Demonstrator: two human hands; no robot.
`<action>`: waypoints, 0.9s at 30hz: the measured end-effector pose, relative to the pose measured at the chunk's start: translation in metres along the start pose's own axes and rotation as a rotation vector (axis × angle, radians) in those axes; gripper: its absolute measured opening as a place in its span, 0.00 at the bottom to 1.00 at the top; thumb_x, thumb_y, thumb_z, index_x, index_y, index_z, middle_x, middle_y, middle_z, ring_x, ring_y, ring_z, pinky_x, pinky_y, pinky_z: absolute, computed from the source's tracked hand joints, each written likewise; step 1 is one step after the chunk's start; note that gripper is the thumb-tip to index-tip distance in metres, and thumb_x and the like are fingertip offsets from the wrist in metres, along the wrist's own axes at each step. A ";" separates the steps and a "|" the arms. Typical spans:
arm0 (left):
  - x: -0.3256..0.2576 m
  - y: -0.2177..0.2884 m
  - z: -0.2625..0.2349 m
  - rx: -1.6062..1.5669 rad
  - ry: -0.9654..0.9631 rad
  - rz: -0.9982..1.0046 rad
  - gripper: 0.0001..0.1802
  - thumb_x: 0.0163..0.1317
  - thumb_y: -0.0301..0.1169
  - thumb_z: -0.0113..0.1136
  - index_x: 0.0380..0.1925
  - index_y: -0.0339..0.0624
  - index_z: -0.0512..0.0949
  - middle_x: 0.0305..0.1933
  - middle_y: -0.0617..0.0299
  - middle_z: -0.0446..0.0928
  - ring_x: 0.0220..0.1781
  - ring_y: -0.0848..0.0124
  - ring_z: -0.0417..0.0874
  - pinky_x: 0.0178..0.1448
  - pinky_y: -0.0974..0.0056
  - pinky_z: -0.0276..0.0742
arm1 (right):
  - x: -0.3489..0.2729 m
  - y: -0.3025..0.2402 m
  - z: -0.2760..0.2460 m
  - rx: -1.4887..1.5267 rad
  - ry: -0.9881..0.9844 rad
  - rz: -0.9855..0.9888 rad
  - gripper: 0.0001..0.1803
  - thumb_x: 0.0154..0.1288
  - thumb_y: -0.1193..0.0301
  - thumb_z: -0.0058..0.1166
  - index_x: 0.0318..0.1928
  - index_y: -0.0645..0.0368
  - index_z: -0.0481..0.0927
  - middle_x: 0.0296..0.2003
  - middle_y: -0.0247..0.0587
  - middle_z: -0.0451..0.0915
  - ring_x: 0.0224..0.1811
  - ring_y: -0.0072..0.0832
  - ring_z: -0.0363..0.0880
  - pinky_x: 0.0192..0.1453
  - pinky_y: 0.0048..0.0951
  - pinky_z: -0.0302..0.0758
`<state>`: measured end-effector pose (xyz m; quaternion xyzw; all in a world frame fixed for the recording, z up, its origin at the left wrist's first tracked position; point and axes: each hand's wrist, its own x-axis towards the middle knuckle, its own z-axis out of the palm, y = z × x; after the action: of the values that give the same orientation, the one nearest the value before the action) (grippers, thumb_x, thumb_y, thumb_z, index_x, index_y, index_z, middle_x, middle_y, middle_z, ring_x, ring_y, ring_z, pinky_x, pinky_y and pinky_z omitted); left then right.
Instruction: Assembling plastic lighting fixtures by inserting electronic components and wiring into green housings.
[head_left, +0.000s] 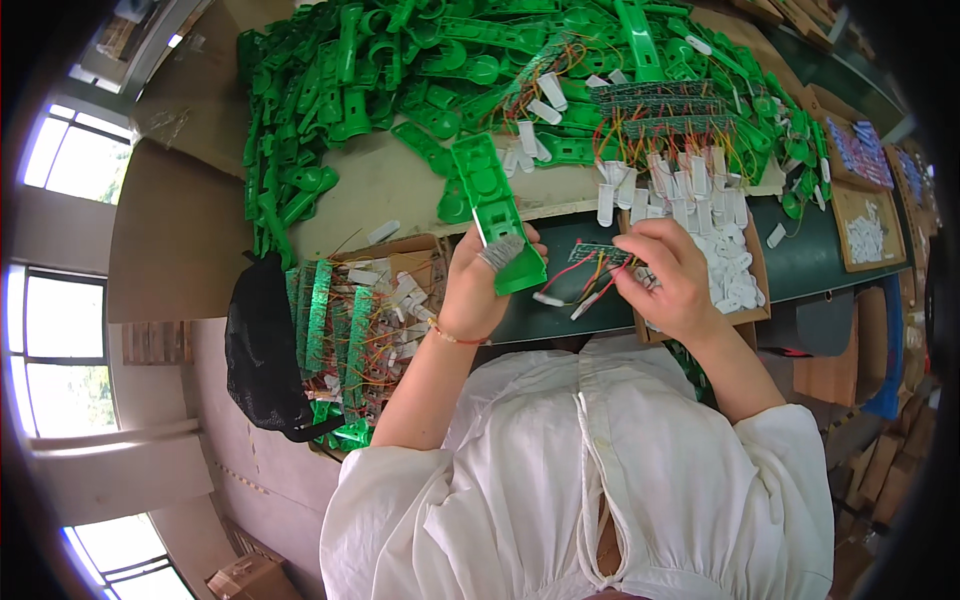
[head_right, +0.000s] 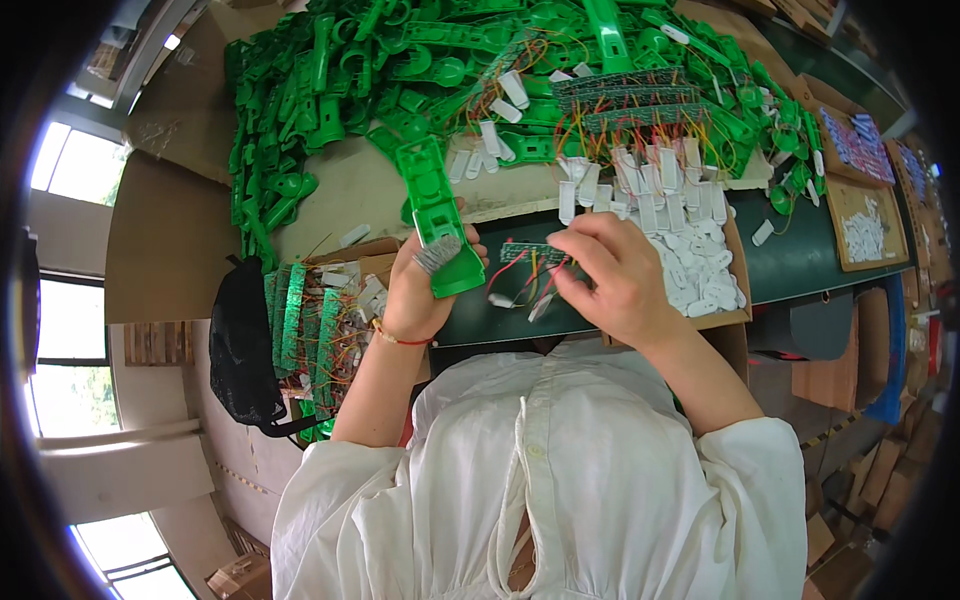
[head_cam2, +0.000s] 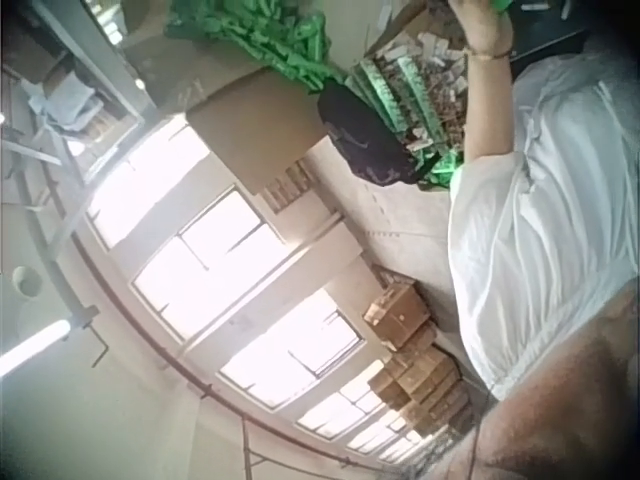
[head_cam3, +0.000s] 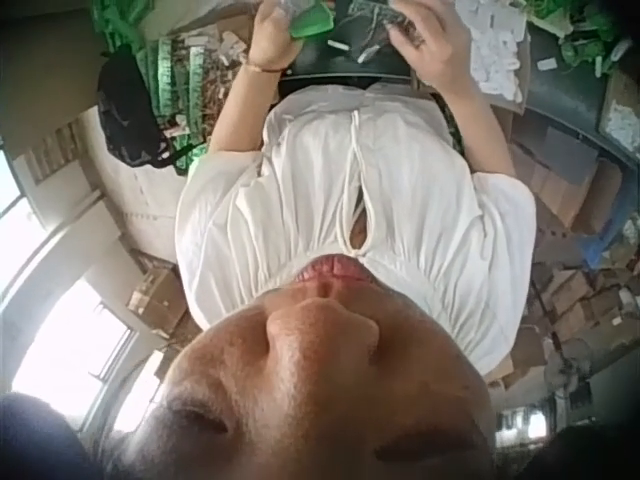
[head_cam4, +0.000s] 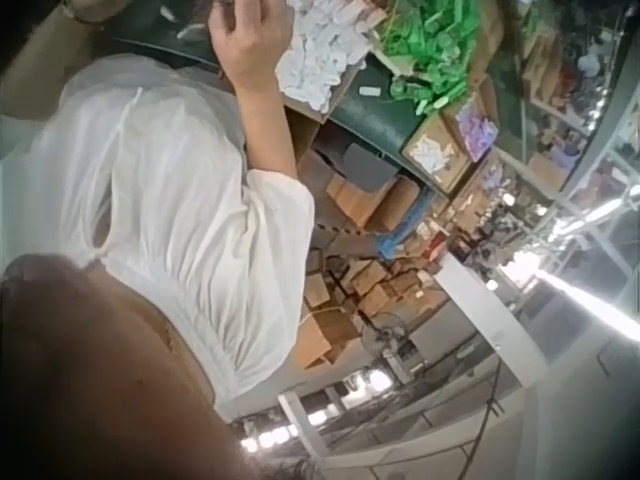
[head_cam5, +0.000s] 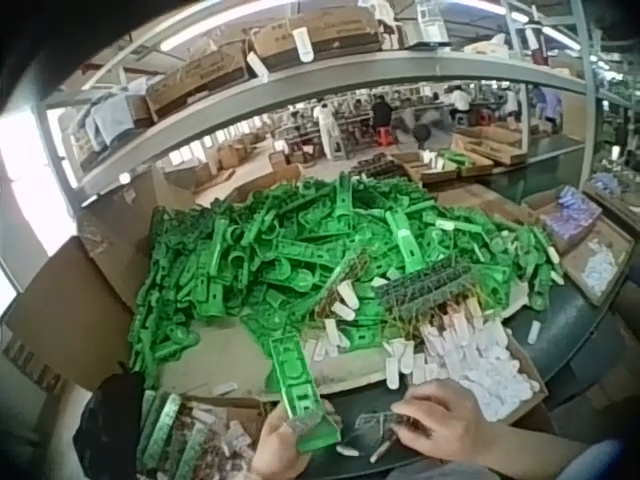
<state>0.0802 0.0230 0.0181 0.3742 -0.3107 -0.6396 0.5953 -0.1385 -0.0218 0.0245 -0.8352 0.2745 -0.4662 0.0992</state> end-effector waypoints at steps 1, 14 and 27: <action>0.000 -0.004 0.001 0.044 -0.014 0.010 0.25 0.61 0.29 0.46 0.59 0.41 0.57 0.42 0.57 0.73 0.41 0.67 0.78 0.42 0.64 0.76 | 0.000 -0.002 0.000 0.002 0.003 0.000 0.20 0.38 0.78 0.62 0.37 0.56 0.76 0.34 0.36 0.73 0.29 0.31 0.73 0.30 0.29 0.71; -0.007 -0.008 0.044 0.544 0.137 0.361 0.18 0.47 0.20 0.65 0.39 0.37 0.71 0.35 0.61 0.79 0.36 0.76 0.78 0.41 0.71 0.73 | -0.004 -0.001 -0.007 -0.120 -0.054 -0.082 0.24 0.35 0.79 0.62 0.41 0.58 0.76 0.33 0.38 0.73 0.29 0.32 0.72 0.29 0.29 0.69; 0.007 -0.016 0.022 -0.149 -0.085 -0.017 0.28 0.66 0.52 0.35 0.45 0.37 0.70 0.42 0.55 0.74 0.40 0.67 0.76 0.45 0.61 0.73 | 0.010 -0.028 -0.009 0.094 -0.118 0.085 0.20 0.39 0.76 0.63 0.39 0.59 0.76 0.32 0.37 0.74 0.27 0.29 0.75 0.26 0.26 0.73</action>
<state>0.0529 0.0166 0.0150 0.3043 -0.2840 -0.6813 0.6021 -0.1318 -0.0030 0.0487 -0.8432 0.2812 -0.4241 0.1738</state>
